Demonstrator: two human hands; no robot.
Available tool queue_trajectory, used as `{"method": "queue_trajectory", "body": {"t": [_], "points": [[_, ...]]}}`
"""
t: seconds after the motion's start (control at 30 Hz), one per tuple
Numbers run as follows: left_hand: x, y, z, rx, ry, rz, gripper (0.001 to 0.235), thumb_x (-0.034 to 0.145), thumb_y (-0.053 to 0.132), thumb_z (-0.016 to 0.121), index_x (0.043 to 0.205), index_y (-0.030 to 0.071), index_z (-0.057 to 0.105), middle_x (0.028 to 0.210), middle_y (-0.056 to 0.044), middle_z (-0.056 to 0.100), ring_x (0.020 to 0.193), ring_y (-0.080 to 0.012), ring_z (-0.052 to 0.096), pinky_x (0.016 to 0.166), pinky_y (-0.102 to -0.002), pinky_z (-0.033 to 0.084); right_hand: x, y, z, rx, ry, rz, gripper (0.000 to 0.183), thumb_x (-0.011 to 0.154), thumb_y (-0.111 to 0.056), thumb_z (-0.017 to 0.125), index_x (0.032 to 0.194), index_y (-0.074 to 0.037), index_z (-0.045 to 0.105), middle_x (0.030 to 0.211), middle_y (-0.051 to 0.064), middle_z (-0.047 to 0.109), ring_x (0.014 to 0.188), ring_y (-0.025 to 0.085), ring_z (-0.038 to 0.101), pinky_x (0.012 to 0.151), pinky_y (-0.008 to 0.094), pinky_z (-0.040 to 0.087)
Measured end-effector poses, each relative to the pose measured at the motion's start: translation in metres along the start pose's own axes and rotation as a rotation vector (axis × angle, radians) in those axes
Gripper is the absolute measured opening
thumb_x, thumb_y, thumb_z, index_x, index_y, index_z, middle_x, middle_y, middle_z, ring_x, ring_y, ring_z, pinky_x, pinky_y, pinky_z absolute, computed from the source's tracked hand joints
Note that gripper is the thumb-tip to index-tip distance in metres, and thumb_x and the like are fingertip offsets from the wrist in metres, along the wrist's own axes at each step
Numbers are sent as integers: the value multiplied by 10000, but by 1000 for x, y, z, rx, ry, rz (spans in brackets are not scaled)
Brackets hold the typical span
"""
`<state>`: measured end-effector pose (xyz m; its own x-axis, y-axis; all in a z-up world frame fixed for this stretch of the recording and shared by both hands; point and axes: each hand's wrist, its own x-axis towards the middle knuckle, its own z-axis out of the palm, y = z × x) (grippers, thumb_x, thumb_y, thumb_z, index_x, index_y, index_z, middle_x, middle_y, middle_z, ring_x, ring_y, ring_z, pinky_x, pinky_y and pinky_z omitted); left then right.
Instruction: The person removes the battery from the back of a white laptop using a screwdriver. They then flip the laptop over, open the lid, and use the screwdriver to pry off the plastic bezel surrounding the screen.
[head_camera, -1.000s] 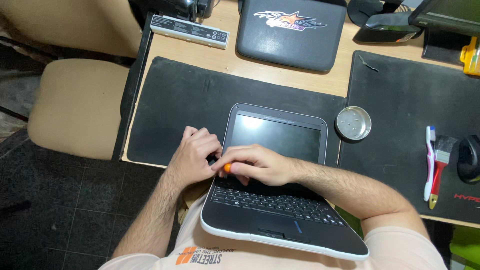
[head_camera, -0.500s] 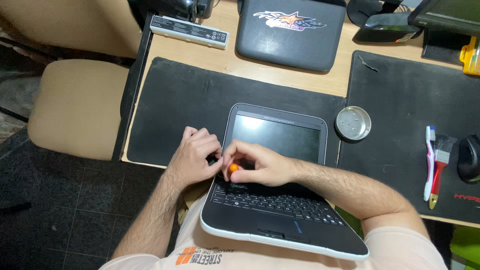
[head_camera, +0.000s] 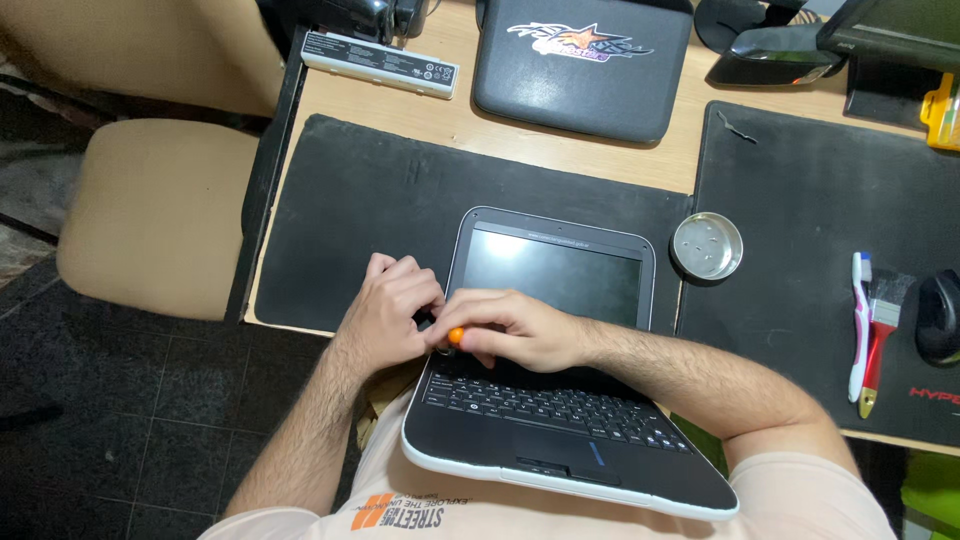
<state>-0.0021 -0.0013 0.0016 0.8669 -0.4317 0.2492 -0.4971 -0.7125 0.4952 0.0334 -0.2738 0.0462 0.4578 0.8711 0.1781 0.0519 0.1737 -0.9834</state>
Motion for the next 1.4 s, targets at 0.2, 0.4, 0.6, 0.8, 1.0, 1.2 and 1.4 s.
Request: {"method": "queue_trajectory", "body": {"t": [0.2, 0.4, 0.6, 0.8, 1.0, 1.2, 1.4], "points": [[-1, -9, 8, -6, -5, 7, 286, 958, 359, 872, 802, 260, 653, 763, 46, 620, 901, -209, 715, 1010, -451, 499, -5, 24, 1, 27, 17, 53, 305, 1180, -256, 849, 1415, -92, 745, 1179, 57, 904, 872, 89, 725, 817, 306, 603], [-1, -2, 2, 21, -2, 10, 271, 909, 338, 877, 811, 274, 633, 760, 56, 595, 898, -193, 710, 1024, -434, 511, -1, 10, -1, 3, -14, -1, 351, 1315, -312, 607, 1513, -91, 794, 1244, 108, 833, 835, 123, 748, 816, 350, 634], [0, -4, 3, -5, -16, -7, 282, 939, 339, 902, 816, 265, 659, 775, 52, 630, 916, -206, 720, 1032, -456, 508, -2, 17, 4, 7, 34, 49, 319, 1163, -204, 879, 1421, -78, 740, 1170, 61, 874, 892, 106, 736, 850, 331, 629], [2, 2, -3, 0, 5, 14, 296, 916, 302, 858, 776, 262, 600, 758, 53, 577, 898, -194, 699, 1014, -428, 499, -5, 14, -1, -8, -62, 26, 447, 1274, -365, 688, 1654, -129, 685, 1287, 60, 867, 960, 113, 743, 938, 375, 639], [1, 0, 0, -21, 10, 7, 280, 968, 378, 851, 812, 267, 646, 771, 43, 613, 899, -204, 709, 1023, -449, 505, 5, -2, -1, -169, -21, -19, 265, 1248, -319, 748, 1446, -164, 830, 1215, 51, 811, 956, 151, 734, 920, 387, 644], [-3, -8, 7, -14, 1, 3, 260, 947, 367, 866, 822, 272, 659, 768, 45, 612, 900, -203, 709, 1021, -442, 507, -6, 24, 3, -158, -14, 68, 329, 1164, -239, 869, 1464, -165, 753, 1182, -17, 909, 905, 146, 831, 849, 339, 663], [1, -5, 2, -36, -31, -15, 315, 934, 477, 891, 805, 282, 681, 771, 60, 629, 913, -201, 712, 1031, -458, 503, 4, 6, -5, -399, -27, 112, 309, 1237, -291, 708, 1501, -132, 678, 1218, 147, 874, 1119, 424, 869, 1006, 587, 708]]}}
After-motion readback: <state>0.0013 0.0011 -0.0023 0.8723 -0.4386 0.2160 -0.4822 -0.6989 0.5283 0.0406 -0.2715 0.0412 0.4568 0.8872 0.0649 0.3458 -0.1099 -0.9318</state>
